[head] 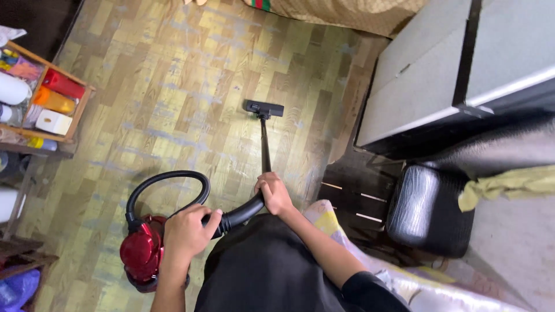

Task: The person uses a red canister vacuum cleaner to clean a wooden floor in a room. They move the vacuum wand back and forth across the floor area near a bed and a cabinet.

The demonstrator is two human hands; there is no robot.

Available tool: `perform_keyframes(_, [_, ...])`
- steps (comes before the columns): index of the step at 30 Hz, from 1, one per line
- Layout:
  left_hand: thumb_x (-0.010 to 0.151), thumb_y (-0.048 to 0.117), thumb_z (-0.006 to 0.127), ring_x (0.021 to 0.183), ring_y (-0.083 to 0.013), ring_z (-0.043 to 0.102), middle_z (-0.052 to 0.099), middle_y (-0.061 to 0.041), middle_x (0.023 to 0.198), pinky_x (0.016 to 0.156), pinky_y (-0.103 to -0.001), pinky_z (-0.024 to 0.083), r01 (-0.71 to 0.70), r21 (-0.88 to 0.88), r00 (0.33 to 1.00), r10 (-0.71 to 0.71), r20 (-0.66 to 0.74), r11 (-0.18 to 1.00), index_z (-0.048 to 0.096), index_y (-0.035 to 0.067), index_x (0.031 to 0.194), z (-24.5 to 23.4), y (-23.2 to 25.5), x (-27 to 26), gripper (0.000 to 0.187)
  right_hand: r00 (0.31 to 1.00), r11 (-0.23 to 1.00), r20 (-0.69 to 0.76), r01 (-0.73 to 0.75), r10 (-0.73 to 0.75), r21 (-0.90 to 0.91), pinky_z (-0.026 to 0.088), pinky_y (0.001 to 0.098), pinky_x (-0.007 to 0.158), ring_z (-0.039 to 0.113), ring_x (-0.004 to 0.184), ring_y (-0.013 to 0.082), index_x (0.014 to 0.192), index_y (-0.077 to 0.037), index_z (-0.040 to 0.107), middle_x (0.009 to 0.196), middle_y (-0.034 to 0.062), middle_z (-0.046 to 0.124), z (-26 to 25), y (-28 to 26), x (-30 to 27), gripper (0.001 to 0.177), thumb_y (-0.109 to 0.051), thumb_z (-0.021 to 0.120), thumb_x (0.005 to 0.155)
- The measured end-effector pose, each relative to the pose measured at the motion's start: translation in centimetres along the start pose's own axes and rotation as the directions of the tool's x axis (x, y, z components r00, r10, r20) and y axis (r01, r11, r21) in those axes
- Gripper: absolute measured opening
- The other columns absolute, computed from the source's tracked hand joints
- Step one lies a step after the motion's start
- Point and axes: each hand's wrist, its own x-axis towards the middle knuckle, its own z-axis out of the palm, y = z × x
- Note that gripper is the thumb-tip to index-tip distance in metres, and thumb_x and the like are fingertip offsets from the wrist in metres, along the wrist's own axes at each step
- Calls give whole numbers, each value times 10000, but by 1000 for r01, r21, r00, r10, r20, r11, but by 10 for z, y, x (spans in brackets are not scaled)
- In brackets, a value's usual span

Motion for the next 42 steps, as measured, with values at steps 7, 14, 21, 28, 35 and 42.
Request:
perform_keyframes(7, [943,549,480,757,-255,746,780,27,910,580,-438,580,-87,16,996,86,33,996,768,97,911,-1,-48,-38,537,991,993,-61,-115,115,0,429,359,904,586,822,225,656,-104,579,781,52,648,51,-26,-44,427,-258,298,939])
perform_keyframes(14, [943,580,456,684,-206,707,741,79,822,520,-389,525,-152,22,984,149,95,988,759,140,868,1,-89,-96,539,980,988,-136,-150,145,-25,412,359,938,602,835,223,641,-110,581,764,46,663,100,-52,-107,469,-269,277,960])
perform_keyframes(21, [939,583,445,660,-176,676,714,105,800,524,-367,504,-165,8,970,161,182,986,752,182,840,-6,-103,-118,515,950,963,-174,-268,259,-31,422,369,920,574,982,237,654,-112,623,854,64,674,125,-57,-146,490,-271,284,970])
perform_keyframes(28, [930,535,494,593,-178,633,675,84,700,489,-358,462,-209,-16,971,210,118,978,727,179,745,-2,-102,-93,463,941,953,-180,-298,286,-46,429,386,921,559,986,242,678,-119,617,841,55,664,120,-52,-129,532,-316,243,1001])
perform_keyframes(35, [908,584,495,710,-306,738,710,-7,704,618,-427,581,-255,-10,967,255,-17,967,725,199,710,47,-86,-28,490,965,983,-201,-180,168,-41,445,479,1031,590,1154,395,718,-135,666,914,174,648,85,23,-86,468,-305,370,1039])
perform_keyframes(42, [919,562,487,781,-311,750,740,-32,786,686,-428,589,-219,-1,975,219,35,976,743,184,769,63,-23,70,481,956,986,-248,-165,156,-17,457,501,1050,590,1198,405,744,-132,676,981,181,665,15,96,-9,481,-331,364,1053])
